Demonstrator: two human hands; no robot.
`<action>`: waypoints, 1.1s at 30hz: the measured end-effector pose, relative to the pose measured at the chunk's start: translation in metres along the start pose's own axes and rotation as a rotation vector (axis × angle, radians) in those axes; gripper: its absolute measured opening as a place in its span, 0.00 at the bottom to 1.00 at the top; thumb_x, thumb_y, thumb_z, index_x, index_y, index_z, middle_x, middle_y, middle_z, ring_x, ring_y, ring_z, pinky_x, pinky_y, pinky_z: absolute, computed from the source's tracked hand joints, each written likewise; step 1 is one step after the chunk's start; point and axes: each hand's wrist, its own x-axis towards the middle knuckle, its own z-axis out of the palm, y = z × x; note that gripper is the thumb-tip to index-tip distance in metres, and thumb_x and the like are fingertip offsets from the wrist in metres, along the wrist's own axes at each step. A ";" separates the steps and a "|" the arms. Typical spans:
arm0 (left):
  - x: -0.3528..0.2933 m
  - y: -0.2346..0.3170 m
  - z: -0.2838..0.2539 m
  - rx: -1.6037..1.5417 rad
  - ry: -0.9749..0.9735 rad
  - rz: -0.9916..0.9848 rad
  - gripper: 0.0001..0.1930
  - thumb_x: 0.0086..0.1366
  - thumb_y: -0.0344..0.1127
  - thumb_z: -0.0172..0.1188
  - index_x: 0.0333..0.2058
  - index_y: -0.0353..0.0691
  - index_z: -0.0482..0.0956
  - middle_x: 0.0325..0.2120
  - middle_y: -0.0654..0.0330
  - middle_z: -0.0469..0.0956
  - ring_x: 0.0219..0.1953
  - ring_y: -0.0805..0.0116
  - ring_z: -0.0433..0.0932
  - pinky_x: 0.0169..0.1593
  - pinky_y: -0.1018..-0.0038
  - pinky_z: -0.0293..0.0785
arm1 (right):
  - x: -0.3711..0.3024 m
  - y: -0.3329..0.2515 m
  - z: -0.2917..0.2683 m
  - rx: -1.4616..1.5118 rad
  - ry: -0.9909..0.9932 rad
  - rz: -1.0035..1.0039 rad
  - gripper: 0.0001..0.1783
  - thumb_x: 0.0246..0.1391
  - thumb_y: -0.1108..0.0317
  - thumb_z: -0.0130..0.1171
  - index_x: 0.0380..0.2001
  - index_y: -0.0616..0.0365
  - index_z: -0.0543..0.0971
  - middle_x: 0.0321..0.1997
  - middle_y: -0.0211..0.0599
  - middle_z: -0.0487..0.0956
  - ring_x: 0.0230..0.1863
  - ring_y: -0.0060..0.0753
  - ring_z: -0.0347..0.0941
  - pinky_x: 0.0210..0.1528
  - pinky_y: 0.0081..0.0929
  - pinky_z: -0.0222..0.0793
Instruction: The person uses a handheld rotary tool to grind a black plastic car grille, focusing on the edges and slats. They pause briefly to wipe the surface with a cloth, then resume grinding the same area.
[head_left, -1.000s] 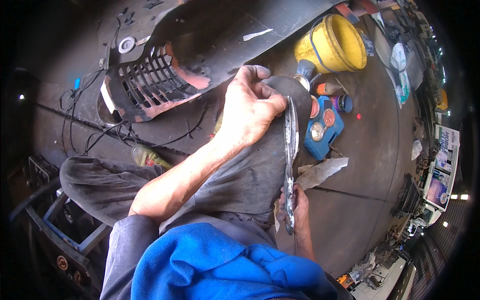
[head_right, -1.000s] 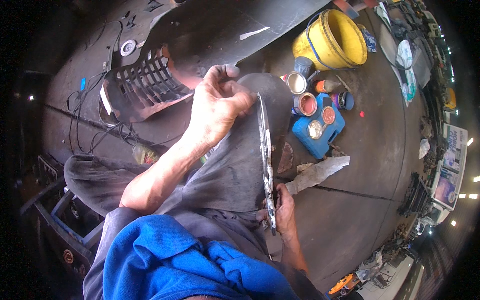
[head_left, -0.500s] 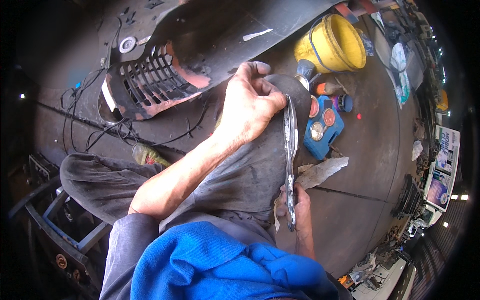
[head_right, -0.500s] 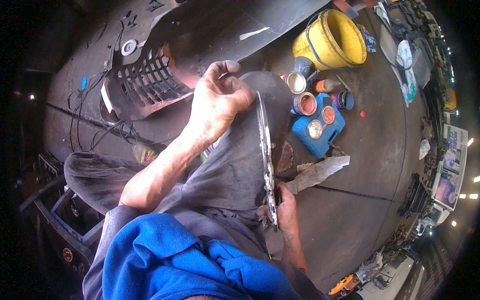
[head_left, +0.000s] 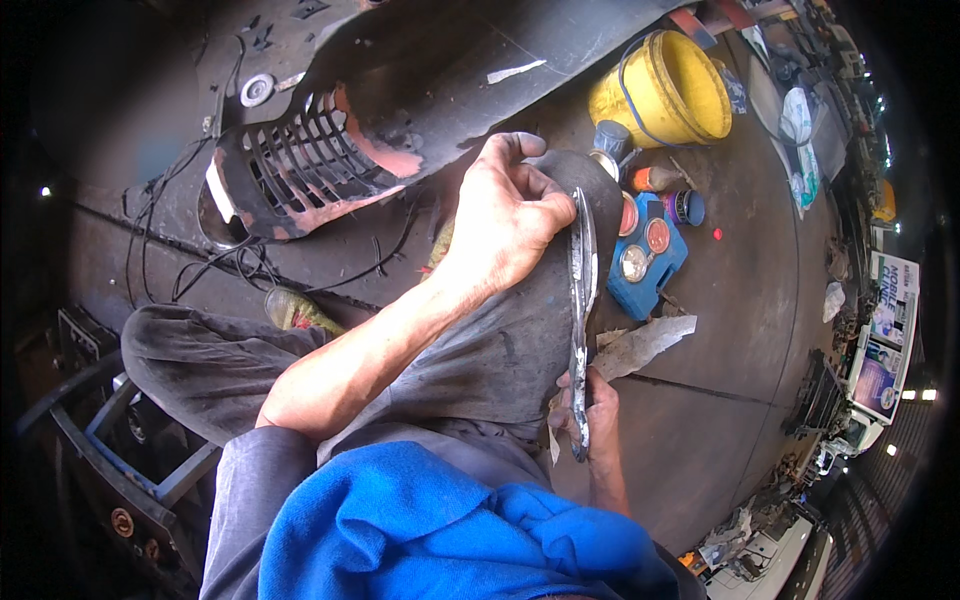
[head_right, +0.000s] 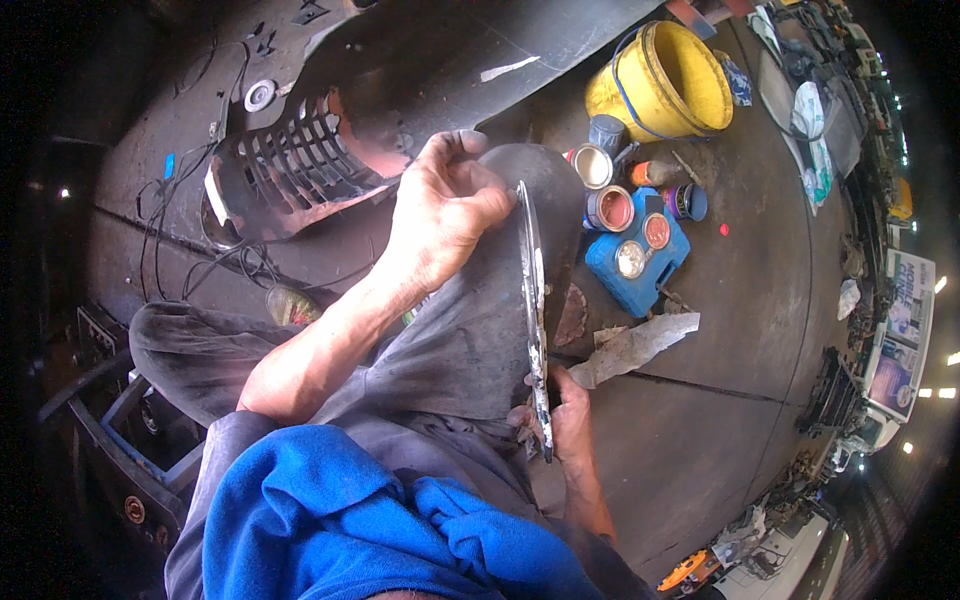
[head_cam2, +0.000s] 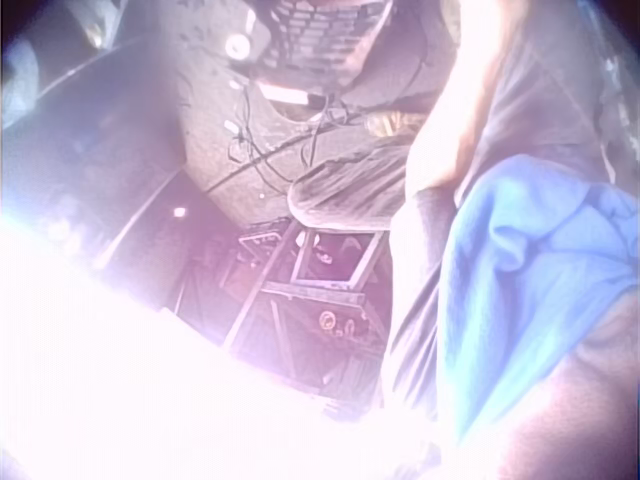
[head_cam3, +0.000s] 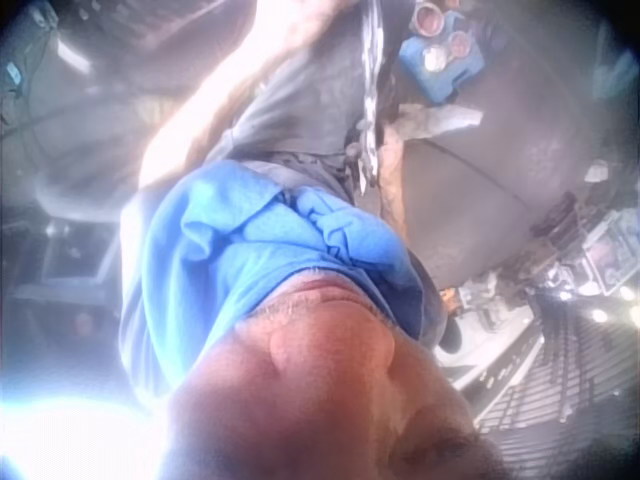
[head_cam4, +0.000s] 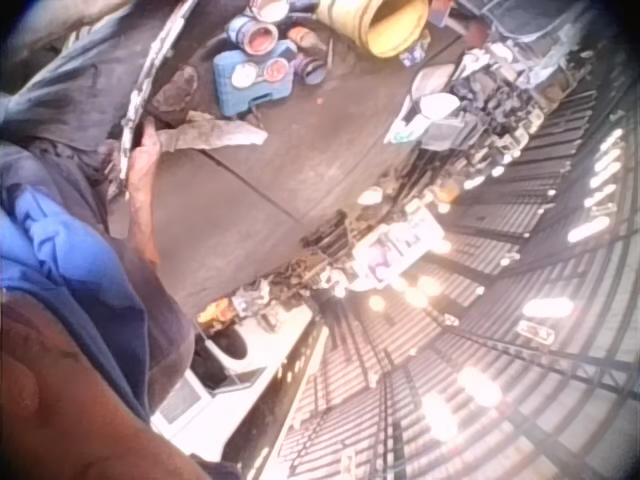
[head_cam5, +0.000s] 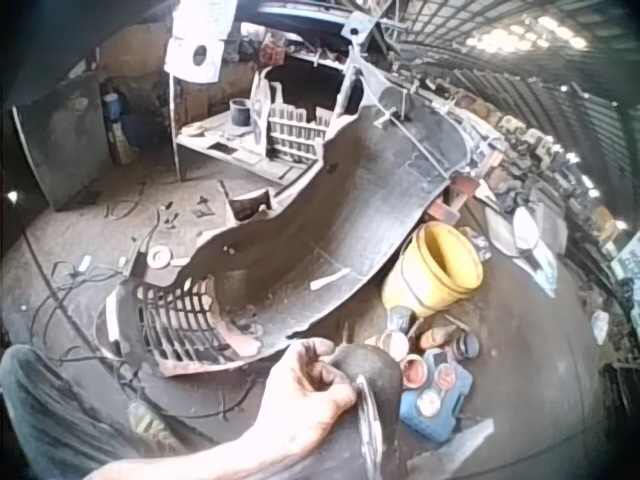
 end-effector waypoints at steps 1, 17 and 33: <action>0.001 -0.003 -0.001 -0.035 -0.012 0.010 0.31 0.55 0.25 0.67 0.56 0.26 0.66 0.31 0.62 0.79 0.34 0.76 0.77 0.45 0.79 0.74 | 0.000 0.000 0.001 0.010 -0.003 0.004 0.36 0.33 0.56 0.88 0.42 0.61 0.79 0.26 0.24 0.74 0.28 0.20 0.70 0.33 0.23 0.68; 0.007 0.001 -0.047 -0.227 0.025 0.123 0.26 0.58 0.19 0.60 0.57 0.25 0.71 0.32 0.54 0.83 0.32 0.69 0.81 0.39 0.74 0.78 | -0.033 -0.027 -0.022 -0.744 -0.605 0.041 0.32 0.45 0.64 0.68 0.57 0.51 0.76 0.51 0.44 0.81 0.50 0.51 0.80 0.51 0.43 0.76; -0.105 -0.013 -0.050 -0.034 -0.051 0.226 0.28 0.61 0.22 0.65 0.60 0.34 0.70 0.34 0.62 0.82 0.38 0.77 0.78 0.48 0.76 0.76 | 0.072 -0.130 0.059 -0.067 0.010 -0.785 0.08 0.55 0.79 0.69 0.38 0.66 0.82 0.36 0.45 0.84 0.36 0.35 0.83 0.39 0.28 0.77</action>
